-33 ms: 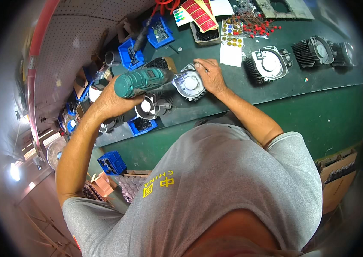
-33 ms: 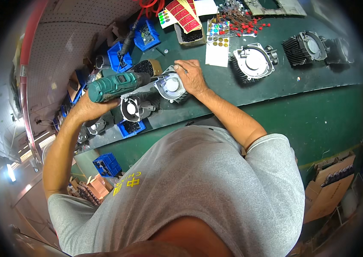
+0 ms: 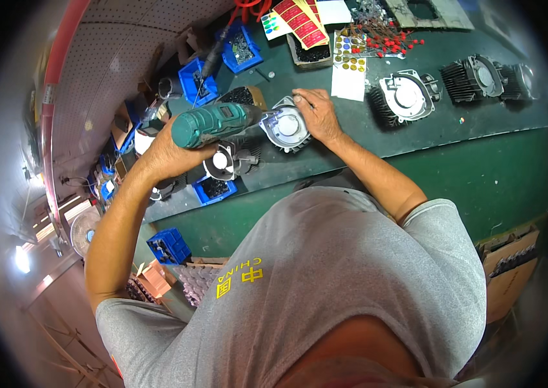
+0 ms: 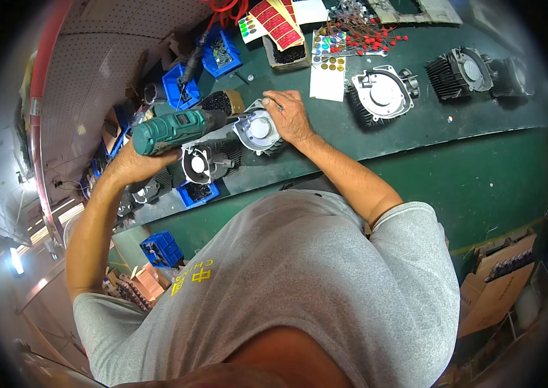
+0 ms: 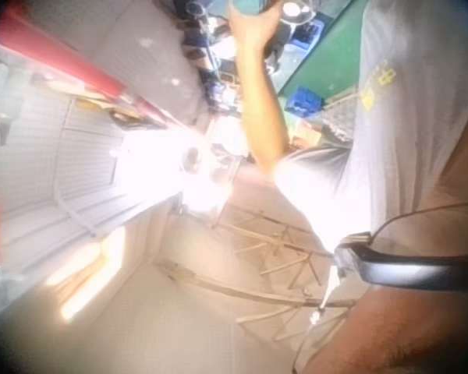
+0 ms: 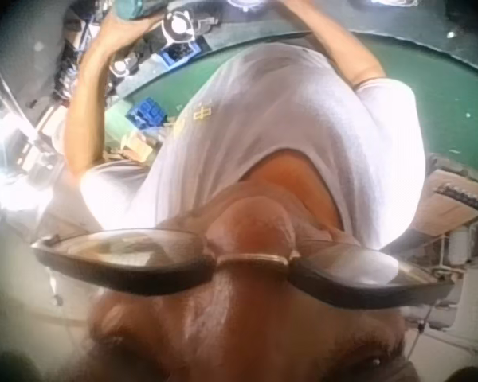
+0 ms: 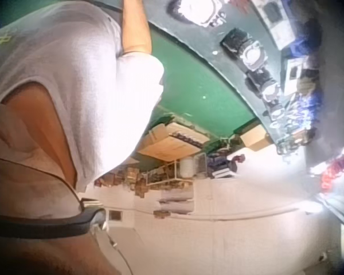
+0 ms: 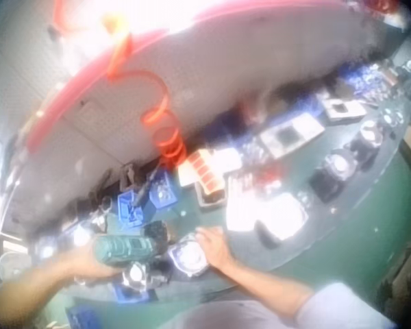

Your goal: The person uses a cordless drill to fasten screws into several circular electronic components on a workbench. They repeatedly pick up screws from a blue tray, align them with the drill bit, and drive them into the components one at a time.

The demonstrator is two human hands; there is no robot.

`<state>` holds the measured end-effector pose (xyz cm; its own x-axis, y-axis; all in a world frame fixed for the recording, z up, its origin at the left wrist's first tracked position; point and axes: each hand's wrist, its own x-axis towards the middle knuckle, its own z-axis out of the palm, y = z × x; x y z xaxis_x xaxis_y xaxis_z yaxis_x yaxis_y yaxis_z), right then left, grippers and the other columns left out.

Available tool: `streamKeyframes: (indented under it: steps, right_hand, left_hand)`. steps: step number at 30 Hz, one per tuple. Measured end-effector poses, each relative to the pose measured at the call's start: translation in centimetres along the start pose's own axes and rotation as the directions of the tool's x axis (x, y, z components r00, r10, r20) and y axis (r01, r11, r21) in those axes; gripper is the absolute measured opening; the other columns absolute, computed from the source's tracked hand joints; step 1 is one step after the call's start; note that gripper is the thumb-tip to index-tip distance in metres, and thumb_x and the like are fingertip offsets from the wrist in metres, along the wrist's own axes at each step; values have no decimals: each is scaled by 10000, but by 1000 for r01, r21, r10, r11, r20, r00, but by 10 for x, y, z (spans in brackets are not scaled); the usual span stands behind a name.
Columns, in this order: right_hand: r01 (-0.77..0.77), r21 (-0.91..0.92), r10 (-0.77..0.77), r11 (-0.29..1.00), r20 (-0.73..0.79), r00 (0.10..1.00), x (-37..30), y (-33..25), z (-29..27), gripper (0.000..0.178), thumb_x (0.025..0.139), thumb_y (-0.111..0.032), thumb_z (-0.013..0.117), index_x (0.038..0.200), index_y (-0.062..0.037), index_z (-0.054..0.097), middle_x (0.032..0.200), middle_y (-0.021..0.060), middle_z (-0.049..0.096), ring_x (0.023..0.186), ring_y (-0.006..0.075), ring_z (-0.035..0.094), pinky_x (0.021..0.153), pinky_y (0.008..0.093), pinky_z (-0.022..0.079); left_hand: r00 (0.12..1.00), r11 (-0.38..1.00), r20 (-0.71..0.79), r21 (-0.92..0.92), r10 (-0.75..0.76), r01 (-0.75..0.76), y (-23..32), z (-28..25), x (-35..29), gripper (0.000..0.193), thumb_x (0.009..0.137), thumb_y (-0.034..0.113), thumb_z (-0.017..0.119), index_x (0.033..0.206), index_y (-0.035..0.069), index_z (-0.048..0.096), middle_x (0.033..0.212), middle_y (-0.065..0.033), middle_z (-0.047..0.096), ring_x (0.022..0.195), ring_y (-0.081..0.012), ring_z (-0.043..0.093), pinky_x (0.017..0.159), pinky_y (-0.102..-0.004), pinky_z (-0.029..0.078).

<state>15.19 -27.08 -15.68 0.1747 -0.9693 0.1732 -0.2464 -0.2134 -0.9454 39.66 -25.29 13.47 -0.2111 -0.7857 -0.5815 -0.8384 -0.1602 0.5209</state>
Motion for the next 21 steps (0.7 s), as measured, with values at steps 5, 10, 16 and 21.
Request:
streamKeyframes:
  steps: [5, 10, 16, 21]
  right_hand:
    - [-66, -3, 66, 998, 64, 996, 1, -4, -6, 359, 924, -294, 686, 1166, -30, 711, 1181, 175, 708, 1173, 349, 578, 1032, 426, 446]
    - [2, -97, 1, 995, 30, 1000, 6, -22, -21, 467, 852, -266, 752, 1251, -42, 664, 1287, 187, 653, 1232, 355, 558, 1084, 420, 417]
    - [94, -144, -84, 985, 70, 994, 15, -37, -34, 445, 804, -154, 755, 1226, -41, 673, 1263, 166, 672, 1199, 343, 578, 1048, 416, 455]
    - [110, -123, -98, 986, 94, 991, 20, -44, -36, 405, 782, -124, 741, 1179, -59, 698, 1214, 148, 701, 1180, 347, 596, 1040, 442, 463]
  left_hand:
    - [1000, 1000, -17, -18, 13, -14, -4, 4, -8, 358, 786, 98, 755, 1132, 25, 699, 1015, -132, 739, 924, -225, 704, 880, -354, 563]
    - [998, 998, -19, -1, -59, 59, -9, 6, -15, 371, 824, 74, 782, 1181, 34, 690, 1052, -97, 742, 957, -175, 688, 907, -339, 549]
    - [996, 996, -88, -87, 0, -8, -19, 13, -22, 330, 776, 117, 772, 1080, 14, 699, 973, -132, 736, 908, -229, 703, 855, -356, 556]
    - [991, 989, -117, -144, -60, 43, -20, 17, -33, 361, 761, 119, 770, 1095, 2, 698, 974, -150, 735, 898, -228, 701, 850, -352, 555]
